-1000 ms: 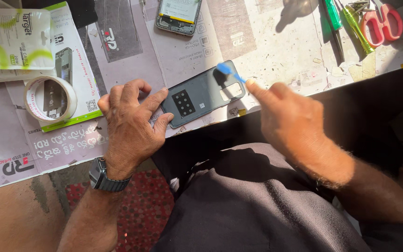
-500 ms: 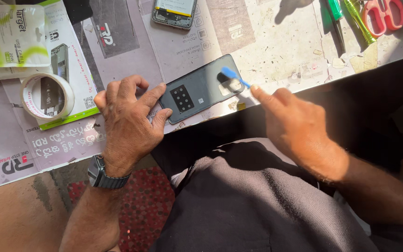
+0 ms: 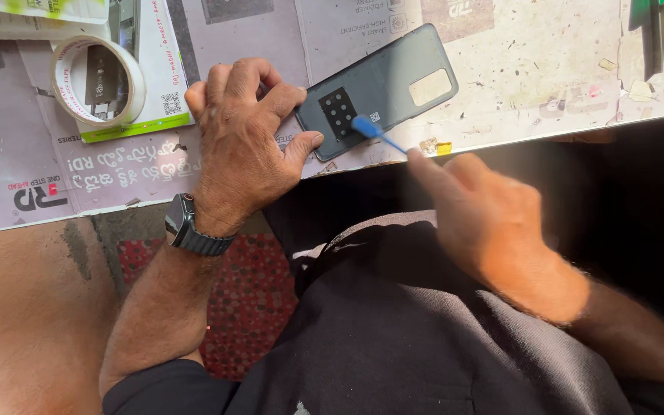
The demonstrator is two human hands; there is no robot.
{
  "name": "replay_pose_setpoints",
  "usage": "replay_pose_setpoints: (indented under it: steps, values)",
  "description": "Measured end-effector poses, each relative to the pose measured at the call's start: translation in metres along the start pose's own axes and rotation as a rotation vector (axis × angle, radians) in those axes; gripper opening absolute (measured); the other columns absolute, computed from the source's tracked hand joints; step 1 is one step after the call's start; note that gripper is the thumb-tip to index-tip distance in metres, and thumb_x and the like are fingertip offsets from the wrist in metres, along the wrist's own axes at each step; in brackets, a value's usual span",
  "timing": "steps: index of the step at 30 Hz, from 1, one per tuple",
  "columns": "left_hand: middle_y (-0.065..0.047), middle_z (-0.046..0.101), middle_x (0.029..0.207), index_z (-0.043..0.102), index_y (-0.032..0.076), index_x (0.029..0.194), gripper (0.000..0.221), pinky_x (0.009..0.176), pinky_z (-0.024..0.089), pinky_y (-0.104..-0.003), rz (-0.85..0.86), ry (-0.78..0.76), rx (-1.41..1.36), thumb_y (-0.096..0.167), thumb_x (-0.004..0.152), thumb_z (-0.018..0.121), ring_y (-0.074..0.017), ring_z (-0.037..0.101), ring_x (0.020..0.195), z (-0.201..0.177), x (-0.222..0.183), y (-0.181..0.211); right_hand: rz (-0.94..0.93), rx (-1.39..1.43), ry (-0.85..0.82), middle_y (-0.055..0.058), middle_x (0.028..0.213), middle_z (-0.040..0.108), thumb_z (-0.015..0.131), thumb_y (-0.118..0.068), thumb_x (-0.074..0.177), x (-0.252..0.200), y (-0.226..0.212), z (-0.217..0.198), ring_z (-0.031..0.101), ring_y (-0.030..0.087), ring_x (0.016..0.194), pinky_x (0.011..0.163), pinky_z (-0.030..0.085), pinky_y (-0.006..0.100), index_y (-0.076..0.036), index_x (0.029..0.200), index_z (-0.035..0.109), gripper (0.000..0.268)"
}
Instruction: The person scrapes adhesive residue from a smartphone back cover using a green screwdriver, then brushes the surface with a toothbrush. They apply glue from a tube along the edges of the back cover and reattach it to the phone body, pressing the edges to secure the fit.
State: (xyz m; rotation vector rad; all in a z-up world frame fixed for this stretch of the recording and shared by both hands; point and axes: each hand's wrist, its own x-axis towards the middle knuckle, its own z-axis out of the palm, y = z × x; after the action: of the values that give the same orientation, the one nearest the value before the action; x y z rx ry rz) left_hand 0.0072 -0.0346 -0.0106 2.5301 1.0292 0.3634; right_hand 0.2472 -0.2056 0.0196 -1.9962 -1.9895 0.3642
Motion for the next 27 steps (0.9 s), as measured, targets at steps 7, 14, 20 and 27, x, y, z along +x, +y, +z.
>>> replay_pose_setpoints:
  steps: [7, 14, 20, 27]
  values:
    - [-0.005, 0.054, 0.118, 0.076, 0.015, 0.11, 0.042, 0.101, 0.027, -0.049, -0.006, 0.021, -0.024, 0.037, 0.079, 0.094, -0.0267, 0.043, 0.115, 0.002, -0.001, 0.0, 0.198, -0.125, -0.116, 0.007, 0.082, 0.063, 0.063, -0.009, 0.102, 0.021, -0.001, -0.024, 0.059, 0.023, 0.054, 0.047, 0.047, 0.038, -0.016, 0.132, 0.071, 0.032]
    - [-0.005, 0.054, 0.118, 0.076, 0.014, 0.107, 0.035, 0.099, 0.027, -0.048, 0.002, 0.035, -0.05, 0.031, 0.081, 0.091, -0.0263, 0.044, 0.113, 0.005, -0.001, -0.003, -0.114, 0.049, -0.126, 0.006, 0.074, 0.06, 0.063, 0.0, 0.085, 0.014, -0.017, -0.002, 0.059, 0.025, 0.054, 0.05, 0.05, 0.04, -0.017, 0.129, 0.074, 0.048]
    - [-0.001, 0.055, 0.12, 0.075, 0.017, 0.106, 0.017, 0.104, 0.028, -0.047, -0.011, 0.091, -0.05, 0.021, 0.092, 0.085, -0.0233, 0.045, 0.117, 0.012, -0.002, -0.004, -0.057, 0.155, -0.036, 0.006, 0.082, 0.059, 0.061, 0.003, 0.096, 0.02, -0.012, -0.011, 0.058, 0.023, 0.061, 0.056, 0.049, 0.037, -0.01, 0.131, 0.071, 0.039]
    - [-0.001, 0.055, 0.116, 0.076, 0.016, 0.101, 0.016, 0.102, 0.029, -0.047, -0.04, 0.111, -0.078, 0.02, 0.089, 0.085, -0.0229, 0.046, 0.114, 0.013, -0.001, -0.003, -0.15, 0.124, -0.187, 0.005, 0.074, 0.056, 0.067, 0.002, 0.086, 0.021, -0.016, -0.007, 0.056, 0.021, 0.054, 0.048, 0.048, 0.036, -0.008, 0.127, 0.071, 0.042]
